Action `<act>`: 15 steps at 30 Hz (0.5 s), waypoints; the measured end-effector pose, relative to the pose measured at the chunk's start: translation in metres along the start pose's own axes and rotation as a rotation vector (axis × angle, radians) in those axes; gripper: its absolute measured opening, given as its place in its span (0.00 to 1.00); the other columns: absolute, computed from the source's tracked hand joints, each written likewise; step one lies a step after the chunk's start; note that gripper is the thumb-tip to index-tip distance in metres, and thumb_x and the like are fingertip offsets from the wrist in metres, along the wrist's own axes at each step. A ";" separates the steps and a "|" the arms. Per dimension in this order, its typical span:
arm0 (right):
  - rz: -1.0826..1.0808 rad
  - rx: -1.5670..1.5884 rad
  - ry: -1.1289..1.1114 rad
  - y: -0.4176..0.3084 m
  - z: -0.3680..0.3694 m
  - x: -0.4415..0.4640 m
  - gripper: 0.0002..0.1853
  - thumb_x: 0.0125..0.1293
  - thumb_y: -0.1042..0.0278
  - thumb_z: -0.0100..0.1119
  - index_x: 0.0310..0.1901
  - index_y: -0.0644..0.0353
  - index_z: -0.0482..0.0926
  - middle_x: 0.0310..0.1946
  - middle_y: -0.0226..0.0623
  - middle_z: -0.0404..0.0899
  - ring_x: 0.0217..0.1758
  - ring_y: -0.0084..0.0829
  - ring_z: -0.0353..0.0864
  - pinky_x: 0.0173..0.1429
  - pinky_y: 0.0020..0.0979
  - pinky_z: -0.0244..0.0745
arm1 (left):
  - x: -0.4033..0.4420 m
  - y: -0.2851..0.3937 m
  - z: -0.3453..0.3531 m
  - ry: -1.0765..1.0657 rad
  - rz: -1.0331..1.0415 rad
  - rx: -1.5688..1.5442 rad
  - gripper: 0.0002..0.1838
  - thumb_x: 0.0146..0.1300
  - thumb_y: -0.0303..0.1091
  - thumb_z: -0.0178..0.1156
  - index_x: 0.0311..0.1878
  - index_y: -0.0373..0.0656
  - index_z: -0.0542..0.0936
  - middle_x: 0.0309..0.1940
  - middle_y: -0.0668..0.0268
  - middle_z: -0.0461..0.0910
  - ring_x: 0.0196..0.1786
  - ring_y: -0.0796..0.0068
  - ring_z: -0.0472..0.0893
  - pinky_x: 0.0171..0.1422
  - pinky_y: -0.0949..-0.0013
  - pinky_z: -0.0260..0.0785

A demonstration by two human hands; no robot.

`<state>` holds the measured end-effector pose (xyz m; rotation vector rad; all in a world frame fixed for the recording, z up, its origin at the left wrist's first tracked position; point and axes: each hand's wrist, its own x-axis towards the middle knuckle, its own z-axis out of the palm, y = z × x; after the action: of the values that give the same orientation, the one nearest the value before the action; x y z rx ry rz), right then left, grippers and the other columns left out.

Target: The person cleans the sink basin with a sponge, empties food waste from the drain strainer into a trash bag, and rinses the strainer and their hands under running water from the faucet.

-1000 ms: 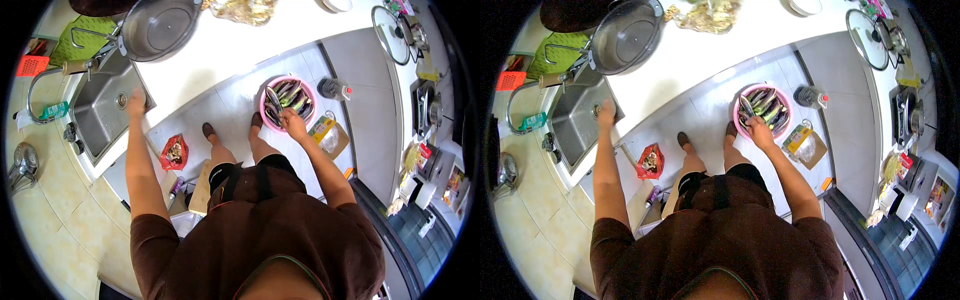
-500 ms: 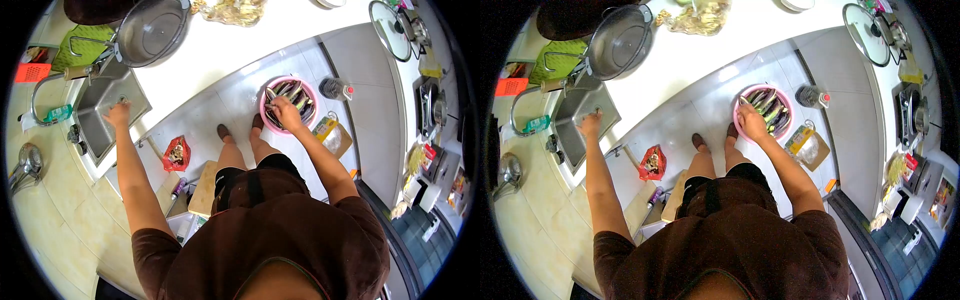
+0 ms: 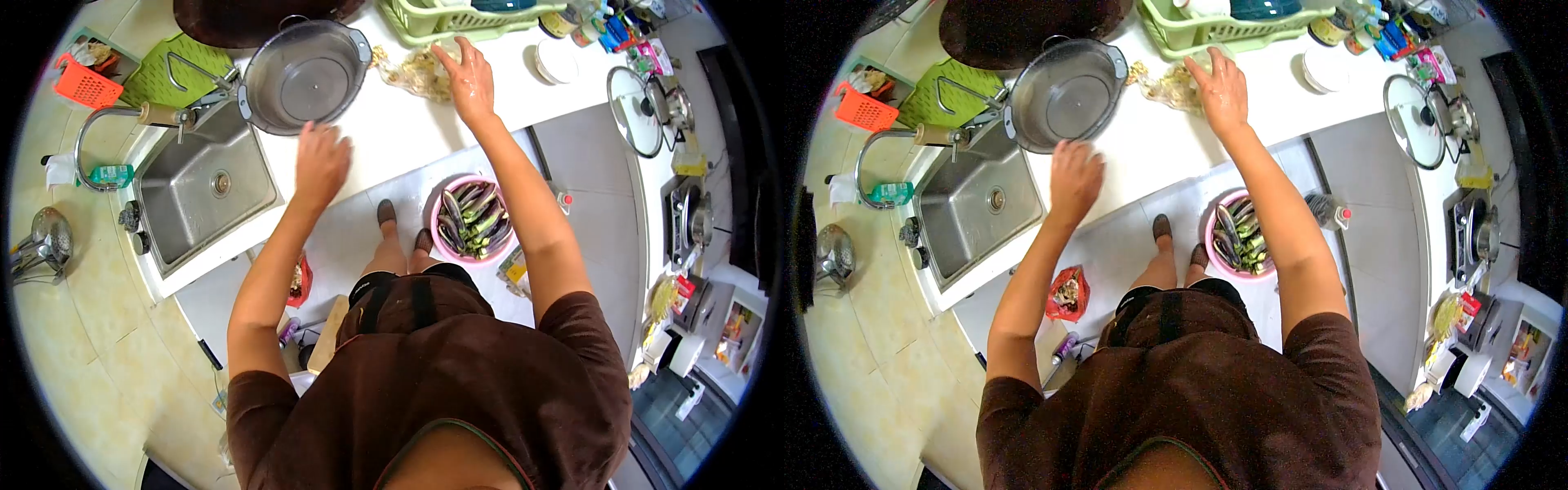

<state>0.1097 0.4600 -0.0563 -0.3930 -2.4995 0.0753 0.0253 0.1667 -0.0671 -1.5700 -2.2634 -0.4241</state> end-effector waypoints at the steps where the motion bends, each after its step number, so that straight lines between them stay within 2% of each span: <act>1: -0.054 -0.042 0.020 0.005 0.010 0.006 0.21 0.53 0.77 0.53 0.49 0.47 0.79 0.57 0.46 0.69 0.61 0.45 0.67 0.59 0.43 0.66 | 0.020 0.002 0.004 -0.004 0.027 -0.030 0.11 0.53 0.31 0.63 0.40 0.42 0.78 0.47 0.58 0.75 0.57 0.58 0.72 0.67 0.48 0.58; 4: -0.064 -0.019 -0.022 0.014 0.012 0.023 0.13 0.50 0.77 0.57 0.40 0.54 0.80 0.58 0.45 0.69 0.61 0.46 0.68 0.59 0.43 0.67 | 0.081 0.003 0.024 0.045 0.079 -0.025 0.12 0.54 0.30 0.61 0.43 0.41 0.78 0.47 0.57 0.76 0.59 0.57 0.70 0.68 0.48 0.56; 5: 0.021 0.054 -0.030 0.010 0.003 0.029 0.08 0.49 0.76 0.61 0.33 0.59 0.77 0.55 0.44 0.71 0.58 0.47 0.70 0.58 0.43 0.68 | 0.098 -0.001 0.032 0.038 0.087 -0.001 0.12 0.55 0.29 0.60 0.44 0.41 0.78 0.47 0.57 0.76 0.60 0.57 0.70 0.69 0.48 0.55; 7: 0.164 0.185 0.026 0.017 0.010 0.032 0.09 0.49 0.76 0.62 0.34 0.59 0.77 0.52 0.44 0.72 0.55 0.48 0.71 0.57 0.42 0.68 | 0.129 -0.008 0.050 0.021 0.101 0.043 0.13 0.57 0.28 0.57 0.46 0.41 0.78 0.47 0.56 0.77 0.61 0.58 0.70 0.70 0.48 0.53; 8: 0.235 0.250 0.055 0.020 0.013 0.033 0.09 0.50 0.75 0.63 0.35 0.60 0.77 0.51 0.45 0.73 0.54 0.48 0.71 0.57 0.42 0.69 | 0.143 -0.011 0.061 -0.067 0.087 0.100 0.13 0.57 0.28 0.56 0.47 0.42 0.78 0.47 0.56 0.77 0.61 0.58 0.70 0.71 0.48 0.51; 9: 0.292 0.315 0.107 0.020 0.010 0.034 0.08 0.54 0.72 0.62 0.37 0.60 0.77 0.45 0.46 0.74 0.50 0.47 0.73 0.54 0.40 0.69 | 0.156 -0.015 0.073 -0.156 0.075 0.158 0.14 0.58 0.28 0.55 0.48 0.42 0.78 0.48 0.56 0.77 0.61 0.58 0.70 0.71 0.48 0.50; 10: 0.351 0.355 0.070 0.024 0.009 0.035 0.09 0.55 0.71 0.62 0.37 0.61 0.76 0.44 0.46 0.75 0.49 0.47 0.73 0.54 0.39 0.69 | 0.168 -0.020 0.084 -0.244 0.064 0.218 0.14 0.58 0.28 0.54 0.49 0.43 0.79 0.48 0.56 0.77 0.61 0.58 0.70 0.72 0.48 0.48; 11: 0.412 0.396 0.035 0.031 0.010 0.035 0.09 0.55 0.70 0.62 0.37 0.61 0.76 0.43 0.46 0.75 0.49 0.46 0.73 0.53 0.39 0.68 | 0.177 -0.025 0.098 -0.277 0.061 0.299 0.15 0.59 0.29 0.54 0.50 0.45 0.79 0.47 0.58 0.79 0.58 0.60 0.72 0.73 0.48 0.45; 14: 0.560 0.479 -0.010 0.037 0.006 0.034 0.11 0.60 0.64 0.60 0.37 0.63 0.75 0.35 0.44 0.78 0.42 0.42 0.77 0.49 0.36 0.70 | 0.201 -0.034 0.123 -0.566 0.009 0.380 0.15 0.61 0.31 0.53 0.50 0.46 0.80 0.43 0.61 0.81 0.55 0.61 0.75 0.72 0.47 0.44; 15: 0.602 0.531 -0.023 0.037 0.002 0.035 0.11 0.61 0.64 0.59 0.37 0.63 0.75 0.34 0.43 0.78 0.40 0.40 0.78 0.47 0.36 0.70 | 0.208 -0.036 0.130 -0.672 -0.015 0.394 0.14 0.62 0.32 0.54 0.50 0.47 0.80 0.39 0.63 0.83 0.51 0.62 0.78 0.72 0.47 0.44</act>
<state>0.0910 0.5056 -0.0432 -0.8894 -2.1797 0.9547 -0.0905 0.3842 -0.0918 -1.6334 -2.5967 0.6114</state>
